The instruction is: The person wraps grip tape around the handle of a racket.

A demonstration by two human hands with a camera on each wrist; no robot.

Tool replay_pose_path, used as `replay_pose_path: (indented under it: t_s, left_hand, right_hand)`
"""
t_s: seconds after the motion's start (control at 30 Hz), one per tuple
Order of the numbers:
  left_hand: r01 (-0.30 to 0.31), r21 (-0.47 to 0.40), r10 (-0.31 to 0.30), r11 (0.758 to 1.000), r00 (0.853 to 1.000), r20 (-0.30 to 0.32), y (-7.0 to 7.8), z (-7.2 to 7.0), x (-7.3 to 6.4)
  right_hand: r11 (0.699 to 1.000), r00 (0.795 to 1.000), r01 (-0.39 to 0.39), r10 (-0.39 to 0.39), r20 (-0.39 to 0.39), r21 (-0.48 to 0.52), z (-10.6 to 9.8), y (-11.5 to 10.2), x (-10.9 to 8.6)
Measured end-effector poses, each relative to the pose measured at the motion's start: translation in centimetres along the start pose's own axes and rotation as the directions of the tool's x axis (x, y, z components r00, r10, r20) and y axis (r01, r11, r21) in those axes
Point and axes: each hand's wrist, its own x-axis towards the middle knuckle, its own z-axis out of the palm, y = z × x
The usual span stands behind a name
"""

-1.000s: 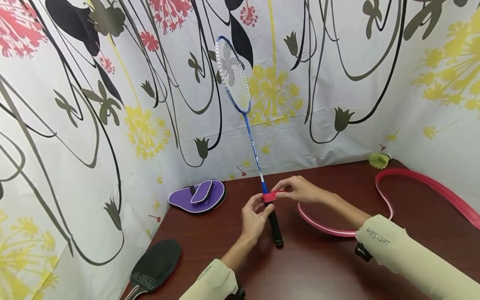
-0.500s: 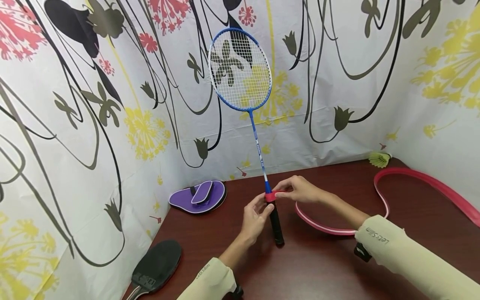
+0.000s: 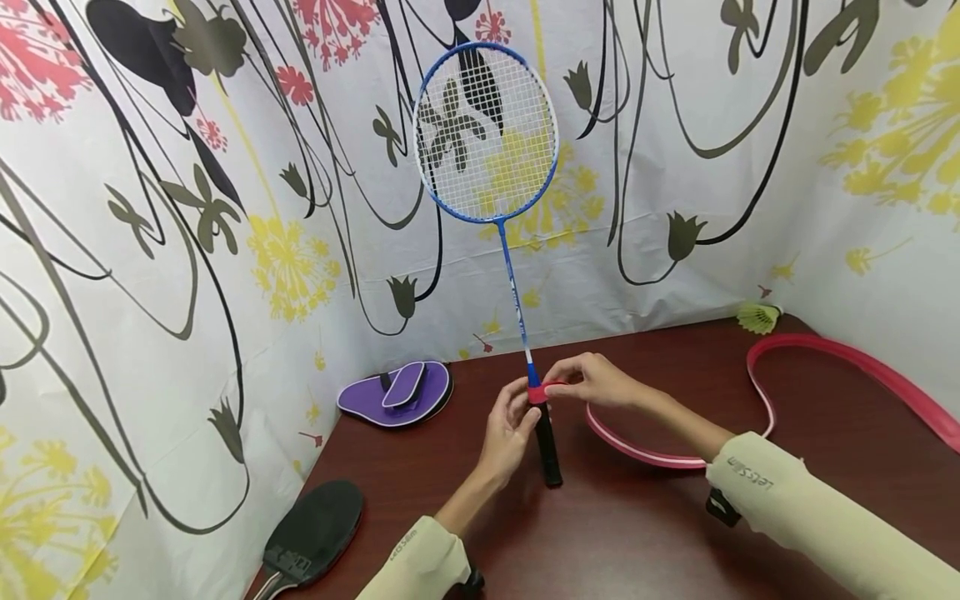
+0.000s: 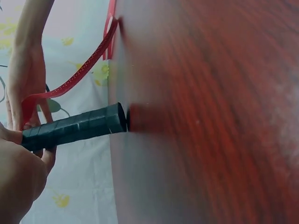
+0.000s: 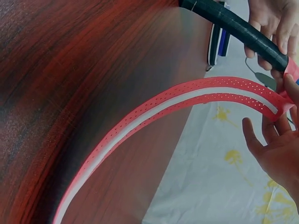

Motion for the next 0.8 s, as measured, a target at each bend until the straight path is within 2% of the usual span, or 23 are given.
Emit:
replay_pose_path:
  t_s: [0.17, 0.37, 0.6, 0.8]
  left_hand:
    - [-0.004, 0.020, 0.004, 1.000, 1.000, -0.003, 0.1, 0.0, 0.3]
    - [0.032, 0.086, -0.027, 0.996, 0.998, -0.057, -0.1, 0.1, 0.3]
    - [-0.024, 0.190, 0.042, 0.981, 0.995, -0.092, -0.5, 0.4, 0.4]
    - [-0.023, 0.161, 0.043, 0.987, 0.992, -0.122, -0.2, 1.2, 0.7]
  right_hand:
    - [1.000, 0.999, -0.003, 0.002, -0.037, -0.016, 0.2, 0.3, 0.0]
    - [0.999, 0.997, -0.035, 0.034, -0.066, -0.005, 0.6, 0.6, -0.2]
    - [0.999, 0.995, -0.048, 0.049, -0.081, 0.014, 0.9, 0.5, -0.4]
    - [0.997, 0.994, -0.069, 0.071, -0.081, 0.032, 0.7, 0.4, -0.1]
